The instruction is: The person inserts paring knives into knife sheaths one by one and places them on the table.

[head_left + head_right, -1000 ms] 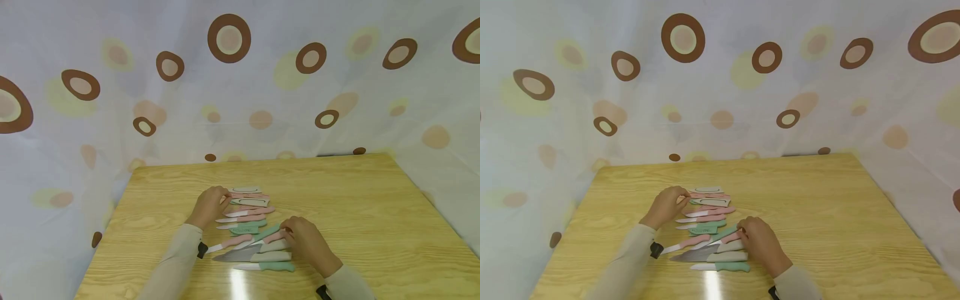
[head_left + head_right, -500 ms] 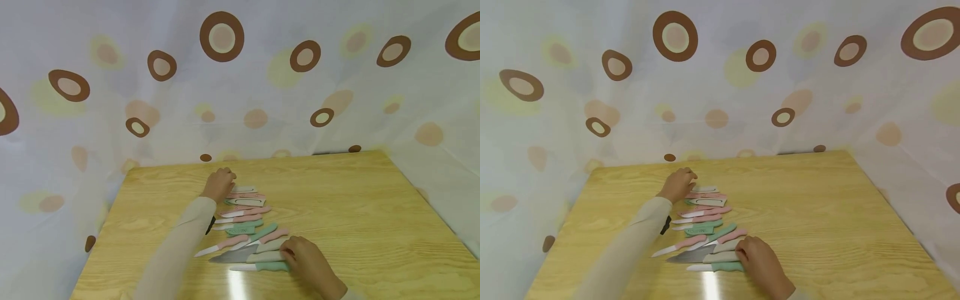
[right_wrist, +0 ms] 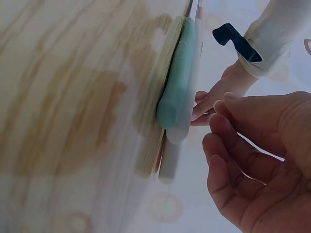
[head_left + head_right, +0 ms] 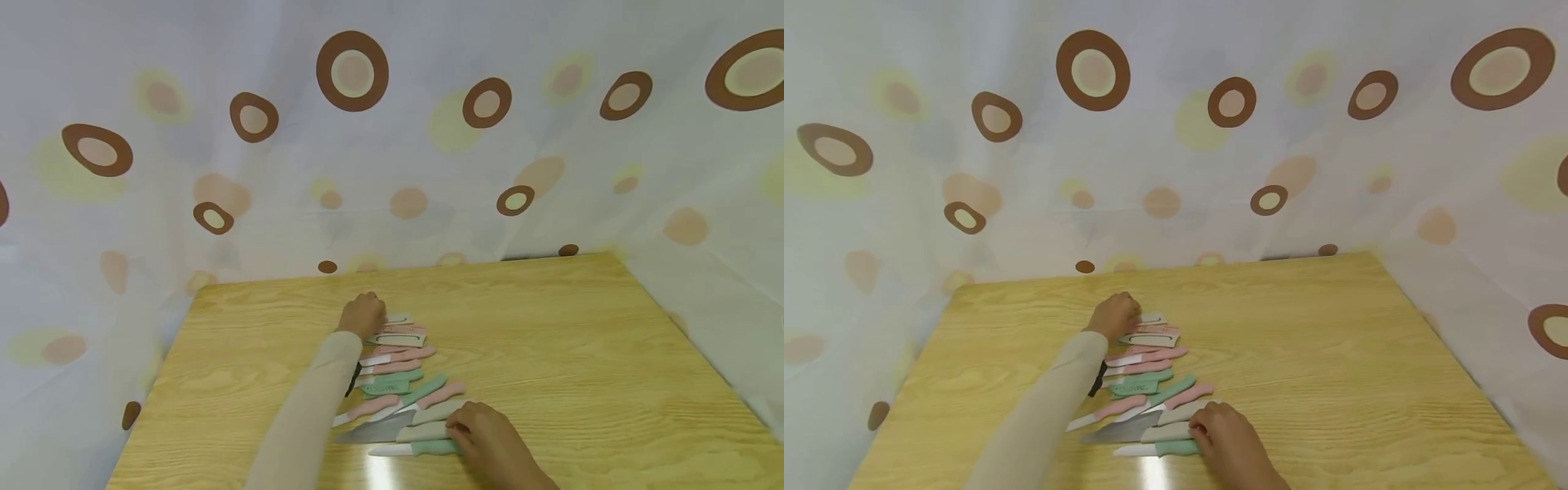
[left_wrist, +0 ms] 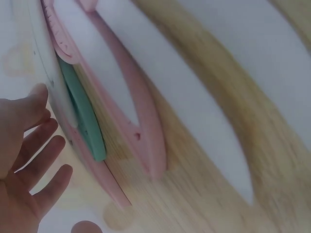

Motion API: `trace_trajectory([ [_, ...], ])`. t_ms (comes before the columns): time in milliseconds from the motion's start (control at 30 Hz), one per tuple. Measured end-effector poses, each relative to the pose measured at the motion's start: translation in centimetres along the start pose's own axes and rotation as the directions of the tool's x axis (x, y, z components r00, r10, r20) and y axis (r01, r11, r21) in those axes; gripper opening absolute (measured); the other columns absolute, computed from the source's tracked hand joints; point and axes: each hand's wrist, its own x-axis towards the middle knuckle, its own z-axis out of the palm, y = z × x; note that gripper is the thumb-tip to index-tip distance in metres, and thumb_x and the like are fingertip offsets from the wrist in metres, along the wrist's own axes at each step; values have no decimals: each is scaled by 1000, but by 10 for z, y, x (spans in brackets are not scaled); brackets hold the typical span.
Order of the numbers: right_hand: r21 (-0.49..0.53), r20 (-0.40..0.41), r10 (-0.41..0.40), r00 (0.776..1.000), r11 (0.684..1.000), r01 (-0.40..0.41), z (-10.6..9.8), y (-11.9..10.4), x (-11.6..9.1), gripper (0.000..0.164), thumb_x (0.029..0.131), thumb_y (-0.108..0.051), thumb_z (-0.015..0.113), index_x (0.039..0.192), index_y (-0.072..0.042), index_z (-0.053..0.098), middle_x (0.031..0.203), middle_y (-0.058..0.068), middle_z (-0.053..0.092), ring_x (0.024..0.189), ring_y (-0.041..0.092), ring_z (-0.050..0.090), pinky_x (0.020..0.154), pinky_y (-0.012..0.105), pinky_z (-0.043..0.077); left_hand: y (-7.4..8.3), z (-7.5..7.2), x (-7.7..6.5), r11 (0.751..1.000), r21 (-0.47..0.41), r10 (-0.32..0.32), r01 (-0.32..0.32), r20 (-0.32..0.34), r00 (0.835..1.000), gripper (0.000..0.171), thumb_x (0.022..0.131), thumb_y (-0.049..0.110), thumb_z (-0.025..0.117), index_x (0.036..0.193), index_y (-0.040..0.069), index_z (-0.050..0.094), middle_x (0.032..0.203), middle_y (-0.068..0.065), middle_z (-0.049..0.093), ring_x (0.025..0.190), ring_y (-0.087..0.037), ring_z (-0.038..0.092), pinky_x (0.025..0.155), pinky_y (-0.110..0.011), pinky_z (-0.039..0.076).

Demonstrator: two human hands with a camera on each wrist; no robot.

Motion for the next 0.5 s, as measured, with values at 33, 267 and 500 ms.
trace_trajectory([
  [33, -4, 1, 0, 1000, 1000, 0, 0, 0, 0, 5, 82, -14, 69, 85, -10, 69, 79, -12, 59, 69, 1, 49, 62, 19, 48, 0, 1, 0, 1000, -12, 2, -2, 6, 1000, 9, 85, 24, 68, 86, 15, 71, 85, -2, 59, 76, -18, 56, 60, -28, 52],
  [267, -8, -11, 1, 1000, 1000, -1, 0, 0, -4, 5, 82, -12, 69, 86, -9, 68, 79, -11, 59, 68, 0, 49, 62, 18, 47, 1, -3, -4, 999, -12, 31, -30, 27, 999, 7, 86, 18, 67, 89, 13, 71, 89, -5, 59, 79, -19, 58, 63, -30, 53],
  [500, 2, -6, 19, 1000, 1000, -19, 0, 0, -6, 4, 82, -12, 68, 86, -10, 68, 80, -12, 58, 69, -1, 47, 62, 19, 47, 3, -1, -2, 990, 122, 70, -74, 41, 997, 9, 86, 23, 68, 87, 14, 69, 88, -3, 56, 77, -15, 55, 59, -24, 50],
])
